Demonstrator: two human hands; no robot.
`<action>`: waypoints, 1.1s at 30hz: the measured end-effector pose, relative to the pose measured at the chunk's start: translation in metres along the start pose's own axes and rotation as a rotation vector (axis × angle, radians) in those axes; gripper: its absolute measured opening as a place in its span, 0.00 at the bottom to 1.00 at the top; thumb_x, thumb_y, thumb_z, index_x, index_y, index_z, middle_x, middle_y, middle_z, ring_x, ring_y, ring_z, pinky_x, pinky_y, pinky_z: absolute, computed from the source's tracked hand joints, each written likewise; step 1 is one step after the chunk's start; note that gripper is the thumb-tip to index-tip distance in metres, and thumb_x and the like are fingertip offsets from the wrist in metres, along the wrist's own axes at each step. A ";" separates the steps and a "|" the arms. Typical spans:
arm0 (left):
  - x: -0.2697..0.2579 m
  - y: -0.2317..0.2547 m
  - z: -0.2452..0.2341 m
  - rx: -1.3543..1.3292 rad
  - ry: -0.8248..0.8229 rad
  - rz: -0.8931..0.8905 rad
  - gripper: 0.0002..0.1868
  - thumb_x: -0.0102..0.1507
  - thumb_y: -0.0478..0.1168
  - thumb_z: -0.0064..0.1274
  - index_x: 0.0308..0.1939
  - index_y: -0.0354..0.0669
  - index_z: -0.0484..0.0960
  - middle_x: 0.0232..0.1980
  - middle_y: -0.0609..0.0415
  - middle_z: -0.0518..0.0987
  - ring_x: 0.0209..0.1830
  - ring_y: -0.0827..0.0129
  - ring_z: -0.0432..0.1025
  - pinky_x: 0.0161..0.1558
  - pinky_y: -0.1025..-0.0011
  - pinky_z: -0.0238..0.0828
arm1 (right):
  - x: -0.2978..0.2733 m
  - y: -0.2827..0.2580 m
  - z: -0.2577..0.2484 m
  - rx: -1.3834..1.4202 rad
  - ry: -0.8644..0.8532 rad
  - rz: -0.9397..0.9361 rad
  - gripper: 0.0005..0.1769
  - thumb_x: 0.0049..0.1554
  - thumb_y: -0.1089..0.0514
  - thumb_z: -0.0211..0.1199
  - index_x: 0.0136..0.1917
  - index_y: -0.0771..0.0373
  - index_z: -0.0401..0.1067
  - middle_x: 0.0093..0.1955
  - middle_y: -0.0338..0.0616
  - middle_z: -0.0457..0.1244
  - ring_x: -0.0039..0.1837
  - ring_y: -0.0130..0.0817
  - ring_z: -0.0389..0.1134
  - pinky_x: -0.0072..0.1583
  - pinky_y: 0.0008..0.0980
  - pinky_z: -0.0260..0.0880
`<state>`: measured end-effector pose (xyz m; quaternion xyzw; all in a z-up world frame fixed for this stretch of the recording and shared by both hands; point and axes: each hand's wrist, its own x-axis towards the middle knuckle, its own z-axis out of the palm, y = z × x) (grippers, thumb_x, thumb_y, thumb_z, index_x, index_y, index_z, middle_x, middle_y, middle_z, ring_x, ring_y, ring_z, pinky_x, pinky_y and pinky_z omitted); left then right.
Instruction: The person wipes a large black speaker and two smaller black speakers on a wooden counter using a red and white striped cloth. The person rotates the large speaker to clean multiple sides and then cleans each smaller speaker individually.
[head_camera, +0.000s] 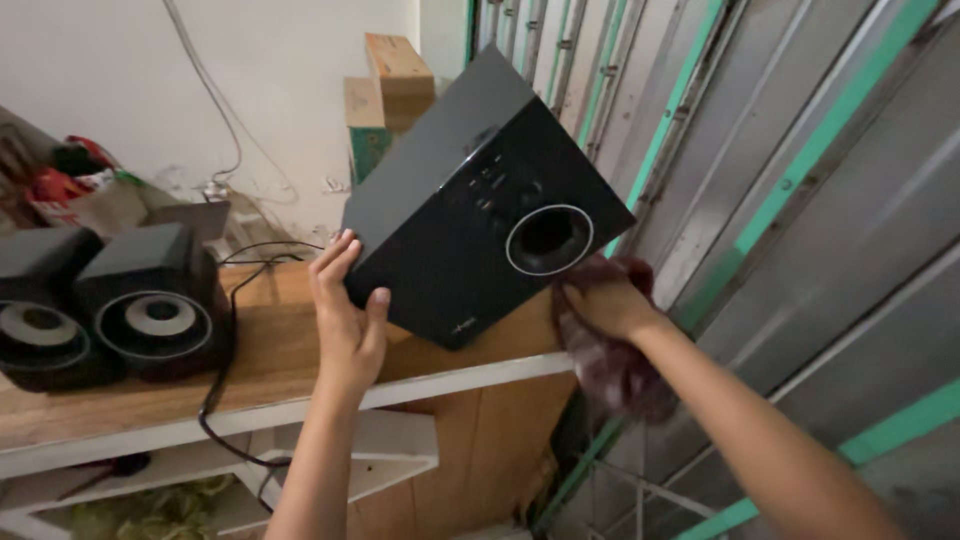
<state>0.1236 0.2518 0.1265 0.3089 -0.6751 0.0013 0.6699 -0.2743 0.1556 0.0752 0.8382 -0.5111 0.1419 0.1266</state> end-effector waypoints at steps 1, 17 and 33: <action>0.000 0.000 0.001 0.006 0.002 0.001 0.26 0.67 0.28 0.50 0.70 0.32 0.65 0.75 0.37 0.64 0.79 0.45 0.58 0.81 0.55 0.49 | -0.022 -0.015 -0.014 0.019 -0.108 0.091 0.23 0.63 0.48 0.46 0.59 0.63 0.74 0.59 0.58 0.67 0.64 0.58 0.65 0.67 0.52 0.61; -0.013 -0.015 0.001 -0.014 -0.020 -0.015 0.26 0.72 0.33 0.50 0.73 0.34 0.63 0.76 0.38 0.63 0.79 0.49 0.57 0.82 0.57 0.49 | 0.080 0.058 0.098 -0.001 -0.161 -0.093 0.22 0.64 0.52 0.46 0.65 0.64 0.69 0.55 0.63 0.67 0.54 0.59 0.69 0.58 0.51 0.66; -0.020 -0.022 0.002 0.035 -0.060 -0.009 0.22 0.79 0.38 0.46 0.73 0.34 0.60 0.76 0.39 0.62 0.78 0.55 0.58 0.80 0.61 0.49 | -0.097 -0.083 -0.084 0.139 -0.430 0.190 0.30 0.67 0.42 0.41 0.46 0.63 0.78 0.46 0.58 0.70 0.52 0.55 0.71 0.62 0.49 0.67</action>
